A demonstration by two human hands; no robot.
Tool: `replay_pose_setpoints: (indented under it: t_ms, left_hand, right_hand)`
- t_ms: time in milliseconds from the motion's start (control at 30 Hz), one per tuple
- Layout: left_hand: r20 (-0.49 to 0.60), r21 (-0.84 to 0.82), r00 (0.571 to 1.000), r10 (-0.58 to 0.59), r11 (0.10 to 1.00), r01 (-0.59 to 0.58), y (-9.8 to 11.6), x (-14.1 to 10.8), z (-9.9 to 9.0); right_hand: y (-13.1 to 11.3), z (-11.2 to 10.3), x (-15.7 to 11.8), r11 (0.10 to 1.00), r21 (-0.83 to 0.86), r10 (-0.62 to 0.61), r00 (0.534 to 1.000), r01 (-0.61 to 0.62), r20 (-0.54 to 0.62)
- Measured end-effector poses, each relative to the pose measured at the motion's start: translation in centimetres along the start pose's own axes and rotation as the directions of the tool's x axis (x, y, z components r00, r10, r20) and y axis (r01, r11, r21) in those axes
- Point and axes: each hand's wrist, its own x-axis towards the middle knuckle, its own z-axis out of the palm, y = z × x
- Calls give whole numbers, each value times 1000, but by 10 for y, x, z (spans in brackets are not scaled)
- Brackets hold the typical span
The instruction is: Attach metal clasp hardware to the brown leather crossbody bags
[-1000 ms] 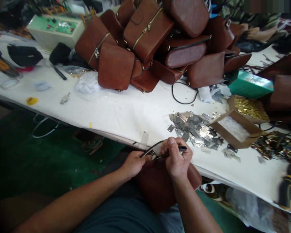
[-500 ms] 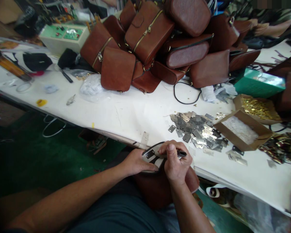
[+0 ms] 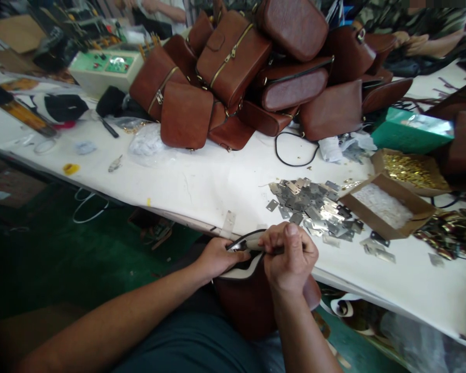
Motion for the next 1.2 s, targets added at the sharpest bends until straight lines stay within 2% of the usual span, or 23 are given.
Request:
replay_pose_setpoints:
  t_ms: [100, 233, 300, 400, 500, 633, 733, 800, 867, 933, 1000, 1100, 1200]
  left_hand:
    - [4, -44, 1000, -14, 999, 14, 3, 0, -1]
    - [67, -170, 997, -37, 984, 48, 1, 3, -1]
    - [97, -225, 994, -52, 972, 73, 0, 5, -1]
    - [108, -225, 990, -89, 968, 111, 3, 3, -2]
    - [115, -95, 990, -79, 991, 90, 11, -3, -10]
    - [156, 155, 986, 63, 984, -88, 18, -18, -19]
    - [-16, 335, 987, 158, 931, -143, 10, -31, -15]
    - [-148, 428, 963, 224, 893, -142, 2, -39, -8]
    - [-194, 488, 923, 332, 849, -203, -6, -46, -2]
    - [-156, 535, 884, 440, 790, -299, -10, -51, 2]
    - [-81, 580, 870, 486, 733, -356, -11, -54, 2]
    - [-5, 639, 889, 457, 686, -349, -10, -51, -2]
    - [21, 639, 902, 431, 688, -344, -12, -40, -5]
  right_hand:
    - [5, -6, 5, 999, 22, 29, 999, -28, -26]
    - [9, -9, 6, 999, 38, 39, 999, -39, -19]
    - [10, -7, 2, 1000, 12, 14, 999, -14, 29]
    - [10, -1, -9, 992, -114, -33, 984, 53, 173]
    - [10, 2, -16, 955, -277, -15, 954, 102, 300]
    - [9, 2, -16, 923, -359, 3, 933, 136, 360]
    - [8, 3, -15, 928, -332, -42, 933, 169, 358]
    - [6, 4, -16, 930, -322, -60, 936, 178, 346]
    - [5, 3, -18, 936, -306, -66, 942, 173, 328]
    - [4, 2, -20, 949, -272, -76, 950, 162, 303]
    - [5, 0, -20, 957, -245, -80, 957, 152, 278]
    - [7, 0, -17, 958, -246, -84, 963, 149, 256]
    - [8, 1, -12, 963, -238, -70, 968, 128, 240]
